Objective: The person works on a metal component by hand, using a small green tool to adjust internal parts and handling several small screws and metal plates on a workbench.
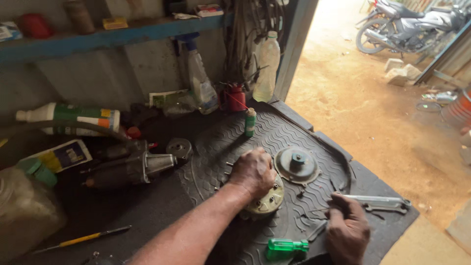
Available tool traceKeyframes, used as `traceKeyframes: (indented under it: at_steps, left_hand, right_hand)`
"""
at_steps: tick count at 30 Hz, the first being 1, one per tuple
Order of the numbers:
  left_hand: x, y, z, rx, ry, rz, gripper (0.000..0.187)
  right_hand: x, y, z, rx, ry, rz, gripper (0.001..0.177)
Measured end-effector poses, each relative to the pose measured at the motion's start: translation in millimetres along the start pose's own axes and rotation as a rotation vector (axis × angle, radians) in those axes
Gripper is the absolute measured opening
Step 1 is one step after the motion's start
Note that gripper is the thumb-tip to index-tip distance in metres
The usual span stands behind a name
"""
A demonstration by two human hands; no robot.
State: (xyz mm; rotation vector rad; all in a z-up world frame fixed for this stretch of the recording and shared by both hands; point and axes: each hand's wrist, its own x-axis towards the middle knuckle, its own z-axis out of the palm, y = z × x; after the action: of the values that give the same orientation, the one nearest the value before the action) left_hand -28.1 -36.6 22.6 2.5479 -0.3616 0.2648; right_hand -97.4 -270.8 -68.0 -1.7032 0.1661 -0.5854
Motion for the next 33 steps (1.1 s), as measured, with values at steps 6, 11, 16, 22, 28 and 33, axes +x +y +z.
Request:
traceKeyframes:
  at_steps: [6, 11, 16, 22, 28, 33]
  left_hand:
    - [12.9, 21.0, -23.2, 0.184, -0.354, -0.076, 0.026]
    - [10.0, 31.7, -27.0, 0.337, -0.362, 0.065, 0.028]
    - [18.1, 32.5, -24.9, 0.410, -0.421, 0.088, 0.033]
    - [22.2, 29.2, -29.5, 0.386, -0.462, 0.157, 0.032]
    - [28.8, 33.0, -25.9, 0.453, -0.566, 0.095, 0.029]
    - [30.2, 28.8, -24.5, 0.372, -0.460, 0.182, 0.039]
  right_hand:
    - [-2.4, 1.2, 2.2, -0.132, -0.035, 0.048, 0.018]
    - [-3.9, -6.5, 4.6, -0.129, -0.037, 0.006, 0.020]
    - [-4.2, -7.5, 3.7, -0.139, -0.042, 0.010, 0.019]
    - [-3.4, -8.1, 2.9, -0.231, -0.034, 0.018, 0.018]
    - [-3.2, -11.0, 4.1, -0.184, -0.049, 0.015, 0.020]
    - [-2.7, -7.7, 3.1, -0.204, -0.041, 0.053, 0.016]
